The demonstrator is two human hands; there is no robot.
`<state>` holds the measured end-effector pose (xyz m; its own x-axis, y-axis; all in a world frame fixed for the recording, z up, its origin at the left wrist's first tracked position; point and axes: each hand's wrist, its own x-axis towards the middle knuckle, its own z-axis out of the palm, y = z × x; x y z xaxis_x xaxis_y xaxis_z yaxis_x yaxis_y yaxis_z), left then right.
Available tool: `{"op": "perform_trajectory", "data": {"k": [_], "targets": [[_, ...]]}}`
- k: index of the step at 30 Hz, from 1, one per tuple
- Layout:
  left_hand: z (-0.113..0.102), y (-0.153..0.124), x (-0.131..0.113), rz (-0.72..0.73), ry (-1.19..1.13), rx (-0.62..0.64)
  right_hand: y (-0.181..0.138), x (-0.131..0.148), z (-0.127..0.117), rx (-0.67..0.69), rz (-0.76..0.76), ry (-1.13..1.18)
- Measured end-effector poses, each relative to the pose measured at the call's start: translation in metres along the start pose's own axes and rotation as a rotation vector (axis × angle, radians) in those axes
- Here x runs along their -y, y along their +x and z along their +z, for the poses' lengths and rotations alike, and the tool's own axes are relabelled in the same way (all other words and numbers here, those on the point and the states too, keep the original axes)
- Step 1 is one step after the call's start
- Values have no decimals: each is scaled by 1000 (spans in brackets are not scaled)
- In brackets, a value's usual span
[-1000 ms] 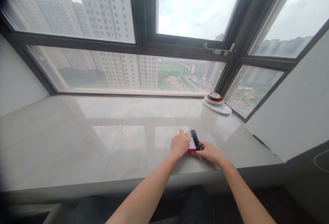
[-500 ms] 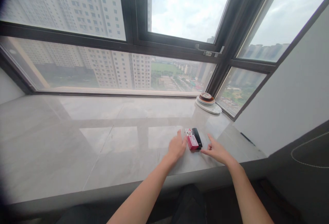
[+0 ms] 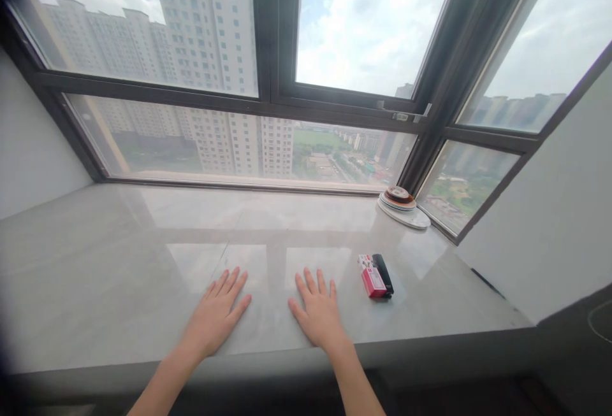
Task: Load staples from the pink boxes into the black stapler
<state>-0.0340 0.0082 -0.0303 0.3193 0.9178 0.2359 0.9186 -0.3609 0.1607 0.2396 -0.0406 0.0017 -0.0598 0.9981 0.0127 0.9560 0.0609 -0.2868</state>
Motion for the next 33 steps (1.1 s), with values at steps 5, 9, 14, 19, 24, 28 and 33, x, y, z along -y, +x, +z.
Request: {"op": "perform_trajectory", "data": {"k": [5, 9, 14, 19, 24, 28, 33], "targets": [[-4, -10, 2, -97, 73, -23, 0, 2, 2, -25, 13, -45], [-7, -9, -3, -110, 76, -6, -3, 2, 1, -30, 18, -51], [-7, -10, -1, -107, 84, -7, -1, 2, 3, -34, 15, -50], [-7, -10, 0, -96, 78, -18, 0, 0, 4, -40, 9, -33], [-9, -10, -2, -106, 72, -6, -1, 1, 2, -46, 13, -30], [-11, -9, -2, -102, 70, -7, -2, 2, 2, -50, 12, -33], [-10, -6, -3, -92, 99, -10, -1, 4, 1, -44, 17, -55]]}}
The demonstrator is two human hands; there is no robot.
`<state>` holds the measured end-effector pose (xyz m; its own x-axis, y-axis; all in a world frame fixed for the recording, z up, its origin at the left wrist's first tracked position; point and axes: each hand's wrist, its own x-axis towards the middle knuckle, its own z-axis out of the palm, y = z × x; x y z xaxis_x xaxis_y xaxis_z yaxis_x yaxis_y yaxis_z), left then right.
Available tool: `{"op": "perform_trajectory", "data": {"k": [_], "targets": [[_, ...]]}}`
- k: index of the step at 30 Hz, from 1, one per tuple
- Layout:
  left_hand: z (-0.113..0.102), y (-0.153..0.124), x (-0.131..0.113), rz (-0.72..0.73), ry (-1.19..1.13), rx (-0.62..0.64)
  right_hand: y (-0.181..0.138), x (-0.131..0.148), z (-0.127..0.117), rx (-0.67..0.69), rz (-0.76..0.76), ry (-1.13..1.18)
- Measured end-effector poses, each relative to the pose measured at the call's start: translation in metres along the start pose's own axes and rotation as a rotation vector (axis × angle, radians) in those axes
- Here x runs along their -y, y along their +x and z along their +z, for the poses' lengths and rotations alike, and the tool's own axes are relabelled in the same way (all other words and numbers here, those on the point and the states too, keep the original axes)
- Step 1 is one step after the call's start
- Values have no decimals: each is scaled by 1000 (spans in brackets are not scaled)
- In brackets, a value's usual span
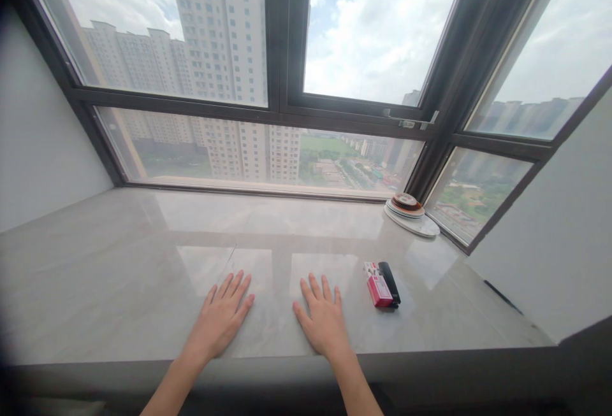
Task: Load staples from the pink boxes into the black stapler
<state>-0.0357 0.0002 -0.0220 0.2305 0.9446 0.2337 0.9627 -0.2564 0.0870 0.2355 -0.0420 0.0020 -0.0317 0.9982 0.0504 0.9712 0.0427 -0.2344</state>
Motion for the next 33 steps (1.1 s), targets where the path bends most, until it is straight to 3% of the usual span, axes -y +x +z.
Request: {"op": "perform_trajectory", "data": {"k": [24, 33], "targets": [[5, 8, 3, 14, -8, -31, 3, 3, 10, -42, 11, -32], [4, 13, 9, 59, -20, 3, 10, 22, 10, -29, 73, -40]]}}
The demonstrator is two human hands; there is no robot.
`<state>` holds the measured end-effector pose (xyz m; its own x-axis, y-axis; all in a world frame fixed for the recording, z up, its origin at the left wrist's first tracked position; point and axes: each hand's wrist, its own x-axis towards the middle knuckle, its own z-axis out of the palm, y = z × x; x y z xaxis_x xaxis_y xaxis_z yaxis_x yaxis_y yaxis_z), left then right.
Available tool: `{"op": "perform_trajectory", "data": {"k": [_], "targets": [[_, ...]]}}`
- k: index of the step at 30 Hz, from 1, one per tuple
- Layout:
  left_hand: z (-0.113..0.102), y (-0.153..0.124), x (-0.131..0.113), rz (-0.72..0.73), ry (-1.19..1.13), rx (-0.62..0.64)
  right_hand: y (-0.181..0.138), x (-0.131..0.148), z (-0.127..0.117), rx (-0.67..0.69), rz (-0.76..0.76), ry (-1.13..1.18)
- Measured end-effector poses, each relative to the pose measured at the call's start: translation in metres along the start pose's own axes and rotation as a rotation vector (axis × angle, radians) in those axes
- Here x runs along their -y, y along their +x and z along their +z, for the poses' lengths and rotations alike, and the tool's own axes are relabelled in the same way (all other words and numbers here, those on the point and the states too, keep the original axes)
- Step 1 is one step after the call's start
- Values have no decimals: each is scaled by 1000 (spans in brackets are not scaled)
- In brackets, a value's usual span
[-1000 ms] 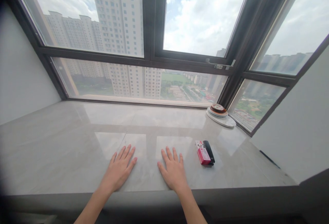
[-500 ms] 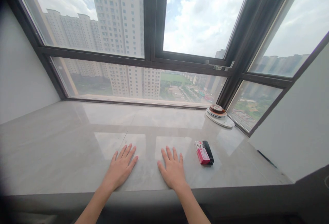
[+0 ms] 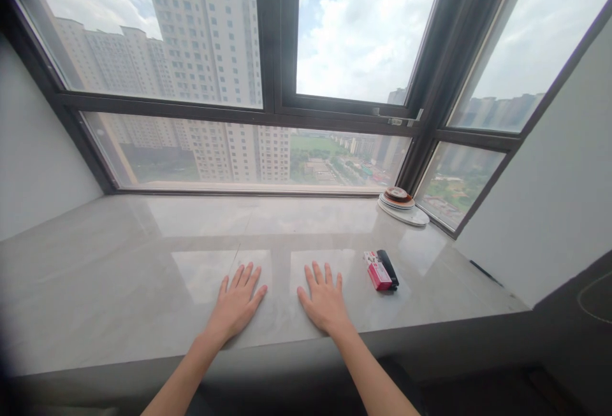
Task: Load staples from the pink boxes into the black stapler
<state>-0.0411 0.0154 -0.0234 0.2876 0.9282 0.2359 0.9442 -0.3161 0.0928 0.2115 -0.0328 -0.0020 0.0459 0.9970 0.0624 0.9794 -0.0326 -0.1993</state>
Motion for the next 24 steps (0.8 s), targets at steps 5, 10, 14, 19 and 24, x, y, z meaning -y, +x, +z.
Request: {"op": "perform_trajectory", "data": {"k": [5, 10, 14, 19, 24], "targets": [[3, 3, 4, 22, -18, -10, 8, 7, 6, -11, 27, -7], [6, 4, 4, 7, -14, -11, 13, 3, 12, -29, 18, -12], [8, 5, 2, -5, -18, -7, 15, -1, 16, -41, 10, -15], [10, 5, 1, -10, -22, -9, 15, -3, 19, -28, 10, -17], [16, 6, 3, -9, -24, -24, 15, -5, 21, -38, -1, -3]]}}
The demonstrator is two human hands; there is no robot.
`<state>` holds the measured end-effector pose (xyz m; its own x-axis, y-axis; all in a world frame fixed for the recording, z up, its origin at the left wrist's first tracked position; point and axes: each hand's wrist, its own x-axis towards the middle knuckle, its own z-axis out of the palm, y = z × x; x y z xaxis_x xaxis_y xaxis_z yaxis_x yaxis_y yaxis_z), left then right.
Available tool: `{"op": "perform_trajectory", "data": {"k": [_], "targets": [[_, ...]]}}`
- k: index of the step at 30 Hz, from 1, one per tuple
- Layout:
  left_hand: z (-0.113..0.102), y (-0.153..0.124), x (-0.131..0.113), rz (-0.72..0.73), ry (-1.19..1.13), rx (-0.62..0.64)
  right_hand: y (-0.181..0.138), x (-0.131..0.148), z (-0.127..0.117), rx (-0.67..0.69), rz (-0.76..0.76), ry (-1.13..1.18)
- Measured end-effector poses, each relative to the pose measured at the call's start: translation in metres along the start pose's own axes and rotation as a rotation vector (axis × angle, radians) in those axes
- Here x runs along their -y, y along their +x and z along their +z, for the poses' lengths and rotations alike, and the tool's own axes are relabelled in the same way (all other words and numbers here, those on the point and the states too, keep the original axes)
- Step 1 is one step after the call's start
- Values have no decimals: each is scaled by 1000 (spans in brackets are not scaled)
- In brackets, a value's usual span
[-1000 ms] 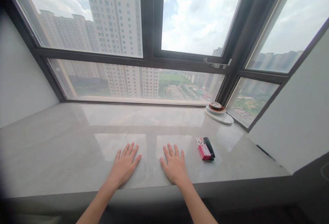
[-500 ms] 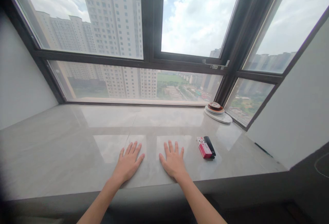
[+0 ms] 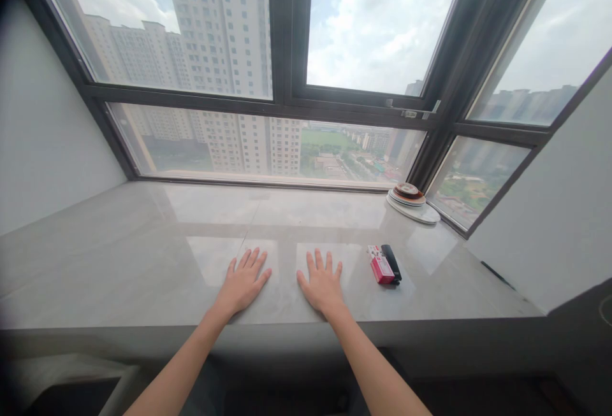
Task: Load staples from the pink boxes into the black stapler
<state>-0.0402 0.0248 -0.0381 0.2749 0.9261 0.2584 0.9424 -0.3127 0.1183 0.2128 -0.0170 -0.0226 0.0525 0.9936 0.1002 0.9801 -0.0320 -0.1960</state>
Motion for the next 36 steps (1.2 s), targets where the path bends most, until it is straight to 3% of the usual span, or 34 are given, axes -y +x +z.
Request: {"op": "perform_trajectory", "data": {"k": [24, 36], "targets": [[7, 1, 4, -9, -19, 37, -3, -3, 3, 32, 15, -19], [0, 0, 0, -24, -30, 48, -2, -4, 4, -4, -2, 6]]}}
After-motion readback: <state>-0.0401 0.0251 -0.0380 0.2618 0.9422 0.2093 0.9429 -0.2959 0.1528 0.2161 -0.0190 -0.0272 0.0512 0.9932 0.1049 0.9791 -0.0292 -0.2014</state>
